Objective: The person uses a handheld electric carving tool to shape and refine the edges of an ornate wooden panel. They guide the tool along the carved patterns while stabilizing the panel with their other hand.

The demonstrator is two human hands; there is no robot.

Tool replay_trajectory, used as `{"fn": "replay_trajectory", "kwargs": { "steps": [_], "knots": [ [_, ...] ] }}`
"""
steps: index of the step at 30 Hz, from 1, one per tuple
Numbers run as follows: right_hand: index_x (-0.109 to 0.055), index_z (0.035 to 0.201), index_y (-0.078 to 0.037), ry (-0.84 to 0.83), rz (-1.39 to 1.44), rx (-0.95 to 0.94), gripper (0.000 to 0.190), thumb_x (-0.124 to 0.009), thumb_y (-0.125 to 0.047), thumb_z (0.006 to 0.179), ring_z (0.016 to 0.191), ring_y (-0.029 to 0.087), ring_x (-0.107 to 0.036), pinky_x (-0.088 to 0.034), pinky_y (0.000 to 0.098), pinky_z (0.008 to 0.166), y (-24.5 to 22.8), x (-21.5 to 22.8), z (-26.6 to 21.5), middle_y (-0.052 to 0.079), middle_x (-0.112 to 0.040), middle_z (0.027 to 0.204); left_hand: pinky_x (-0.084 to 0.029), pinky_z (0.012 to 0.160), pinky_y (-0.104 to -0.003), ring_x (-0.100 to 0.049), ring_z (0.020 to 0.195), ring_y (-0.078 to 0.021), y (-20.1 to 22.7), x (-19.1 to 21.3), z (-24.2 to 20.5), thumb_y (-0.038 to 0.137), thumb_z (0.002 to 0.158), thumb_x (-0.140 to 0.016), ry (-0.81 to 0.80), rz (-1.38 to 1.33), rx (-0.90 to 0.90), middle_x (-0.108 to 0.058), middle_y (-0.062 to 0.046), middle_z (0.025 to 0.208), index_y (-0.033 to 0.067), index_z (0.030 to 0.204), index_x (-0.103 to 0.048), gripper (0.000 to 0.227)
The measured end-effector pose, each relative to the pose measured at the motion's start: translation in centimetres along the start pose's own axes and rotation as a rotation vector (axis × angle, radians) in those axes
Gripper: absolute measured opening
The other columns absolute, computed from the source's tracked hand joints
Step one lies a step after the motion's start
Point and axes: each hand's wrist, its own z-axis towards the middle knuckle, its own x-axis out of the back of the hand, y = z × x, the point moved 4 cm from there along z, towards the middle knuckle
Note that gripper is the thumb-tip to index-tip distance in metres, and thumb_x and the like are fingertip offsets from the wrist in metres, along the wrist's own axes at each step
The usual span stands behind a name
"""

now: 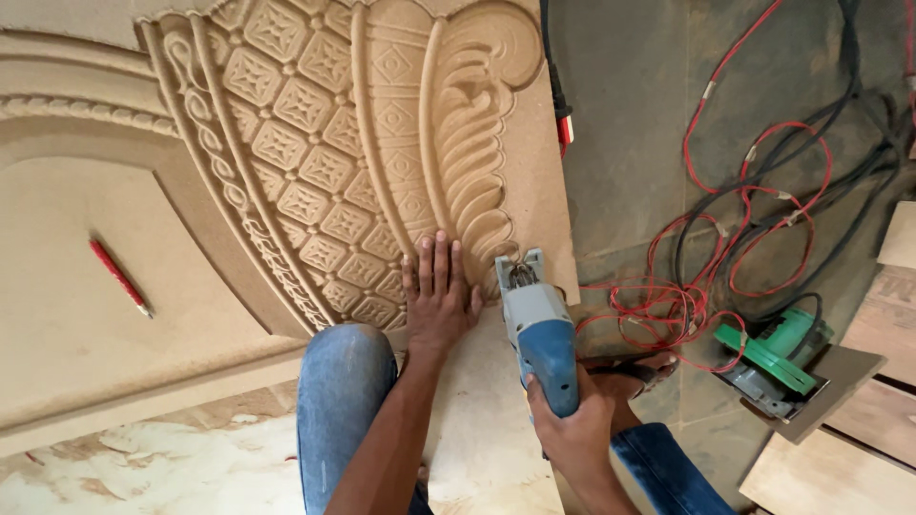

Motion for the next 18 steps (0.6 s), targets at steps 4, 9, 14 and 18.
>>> {"fn": "replay_trajectory", "kwargs": {
  "steps": [4,9,14,18],
  "knots": [
    [-0.071,0.095,0.001,0.023,-0.004,0.094,0.026,-0.079,-0.017,0.079,0.048,0.012,-0.060,-0.051,0.0319,0.050,-0.55,0.13,-0.02,0.008,-0.066,0.057,-0.016,0.127,-0.058,-0.025,0.156,-0.0349,-0.02,0.11,0.09,0.041,0.092,-0.062,-0.001,0.002,0.000,-0.032,-0.019,0.166,0.0020,0.155,-0.044,0.076],
    [-0.072,0.099,0.001,0.020,0.001,0.086,0.029,-0.079,-0.017,0.078,0.049,0.014,-0.063,-0.054,0.0315,0.052,-0.56,0.09,0.08,0.009,-0.068,0.059,-0.015,0.127,-0.057,-0.024,0.156,-0.0346,-0.01,0.01,0.05,0.042,0.093,-0.061,-0.016,0.013,-0.002,-0.031,-0.019,0.167,0.0017,0.156,-0.044,0.077],
    [-0.071,0.097,0.001,0.030,-0.017,0.119,0.028,-0.080,-0.017,0.077,0.050,0.013,-0.064,-0.054,0.0317,0.053,-0.69,0.08,0.18,0.009,-0.068,0.060,-0.015,0.127,-0.058,-0.024,0.156,-0.0345,-0.03,0.03,0.02,0.041,0.093,-0.061,-0.014,0.015,-0.002,-0.031,-0.019,0.166,0.0021,0.156,-0.044,0.075],
    [-0.071,0.091,0.001,0.041,-0.024,0.142,0.024,-0.080,-0.017,0.077,0.049,0.013,-0.065,-0.054,0.0314,0.053,-0.82,0.19,0.14,0.009,-0.068,0.059,-0.015,0.127,-0.057,-0.024,0.156,-0.0342,-0.06,-0.03,0.01,0.041,0.093,-0.060,-0.023,0.006,0.002,-0.032,-0.019,0.166,0.0024,0.156,-0.044,0.075]
  ]
}}
